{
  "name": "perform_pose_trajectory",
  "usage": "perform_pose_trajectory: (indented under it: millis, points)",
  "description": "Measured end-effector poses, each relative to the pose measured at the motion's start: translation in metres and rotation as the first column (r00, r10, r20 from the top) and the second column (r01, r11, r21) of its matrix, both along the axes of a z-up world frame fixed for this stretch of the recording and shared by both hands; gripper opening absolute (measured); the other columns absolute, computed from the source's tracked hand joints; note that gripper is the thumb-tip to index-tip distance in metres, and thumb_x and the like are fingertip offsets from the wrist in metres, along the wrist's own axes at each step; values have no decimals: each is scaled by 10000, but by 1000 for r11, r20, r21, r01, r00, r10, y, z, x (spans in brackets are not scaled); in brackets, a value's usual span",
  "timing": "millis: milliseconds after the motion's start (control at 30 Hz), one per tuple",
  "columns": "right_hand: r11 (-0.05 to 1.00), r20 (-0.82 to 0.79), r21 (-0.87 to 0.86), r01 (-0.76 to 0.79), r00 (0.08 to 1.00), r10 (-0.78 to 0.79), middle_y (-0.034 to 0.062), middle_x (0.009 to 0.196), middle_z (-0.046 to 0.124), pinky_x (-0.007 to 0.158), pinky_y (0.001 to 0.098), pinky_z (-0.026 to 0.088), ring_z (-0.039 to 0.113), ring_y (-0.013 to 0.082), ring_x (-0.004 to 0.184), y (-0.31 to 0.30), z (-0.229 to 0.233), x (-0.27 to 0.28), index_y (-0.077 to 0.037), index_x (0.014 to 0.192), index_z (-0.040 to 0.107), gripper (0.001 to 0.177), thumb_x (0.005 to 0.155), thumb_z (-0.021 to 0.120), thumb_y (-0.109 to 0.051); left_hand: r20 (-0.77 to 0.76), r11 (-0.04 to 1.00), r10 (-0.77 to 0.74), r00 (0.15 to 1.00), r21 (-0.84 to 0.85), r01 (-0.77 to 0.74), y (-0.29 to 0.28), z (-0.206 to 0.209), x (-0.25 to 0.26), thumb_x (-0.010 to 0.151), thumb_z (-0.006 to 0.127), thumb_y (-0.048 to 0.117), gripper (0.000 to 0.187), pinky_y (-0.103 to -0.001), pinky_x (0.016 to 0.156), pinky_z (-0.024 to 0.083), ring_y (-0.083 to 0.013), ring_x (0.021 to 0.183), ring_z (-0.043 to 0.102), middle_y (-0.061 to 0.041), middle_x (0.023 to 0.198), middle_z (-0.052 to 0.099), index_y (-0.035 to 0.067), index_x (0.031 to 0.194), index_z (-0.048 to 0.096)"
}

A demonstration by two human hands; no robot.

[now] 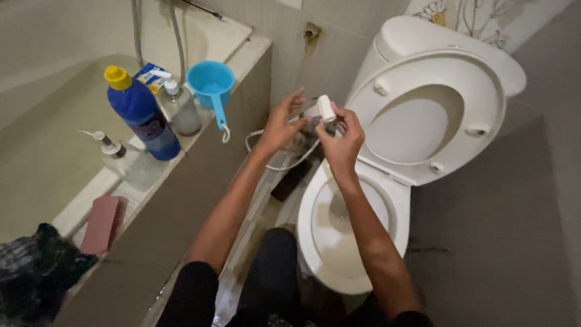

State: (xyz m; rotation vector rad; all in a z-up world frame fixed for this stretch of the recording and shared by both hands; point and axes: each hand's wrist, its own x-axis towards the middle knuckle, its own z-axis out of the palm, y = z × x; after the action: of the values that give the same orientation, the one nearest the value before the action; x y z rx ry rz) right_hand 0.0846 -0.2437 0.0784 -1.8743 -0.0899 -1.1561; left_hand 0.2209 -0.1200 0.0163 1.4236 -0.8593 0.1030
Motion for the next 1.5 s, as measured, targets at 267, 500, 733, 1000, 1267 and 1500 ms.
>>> perform_pose_trajectory:
  millis: [267,500,733,1000,1267,1500]
  points:
    - [984,-36,122,-128,990,133,129,1273,609,1084,338,569,653,221,1224,-5,-28,-73,52,1197,631,368,853,729,138,103,983,-49,993,181,29,14,8,-84,859,815,87,677,-420,1073,510,-276,1274,632,-146,1422,628,107,1479,544]
    - [981,-91,92,-172,979,180,112,1249,583,1057,332,566,655,210,1195,-18,-41,-123,19,1199,644,383,841,705,142,265,892,21,964,431,-138,20,0,-136,874,810,189,567,-473,1000,466,-332,1104,643,-134,1174,712,137,1389,579]
    - [1000,-192,-6,-26,981,24,102,1282,644,1002,331,575,668,222,1186,-10,-53,-170,-45,1221,703,426,823,742,103,357,897,-24,934,419,-137,29,-8,-180,882,773,167,480,-488,912,479,-378,1105,622,-159,1185,679,68,1308,573]
    - [988,-195,149,27,981,2,133,1393,487,963,339,616,622,263,1247,-10,-103,-191,-58,1252,723,402,880,777,85,428,894,-45,903,421,-156,41,-13,-216,896,735,132,424,-478,858,503,-382,1064,635,-149,1142,654,96,1293,592]
    - [689,-139,707,-161,924,357,130,1289,670,1012,335,578,677,243,1202,-16,-168,-187,74,1378,532,440,954,608,-15,481,901,37,876,363,-237,32,-17,-240,905,735,144,366,-475,803,517,-363,993,655,-118,1059,640,111,1235,579]
    - [732,-167,610,-303,854,493,101,1217,633,1040,336,536,633,193,1189,-3,-198,-170,43,1268,565,242,1027,548,58,540,833,94,837,417,-363,9,-28,-247,881,706,125,346,-487,685,541,-359,878,681,-121,1020,615,94,1189,552]
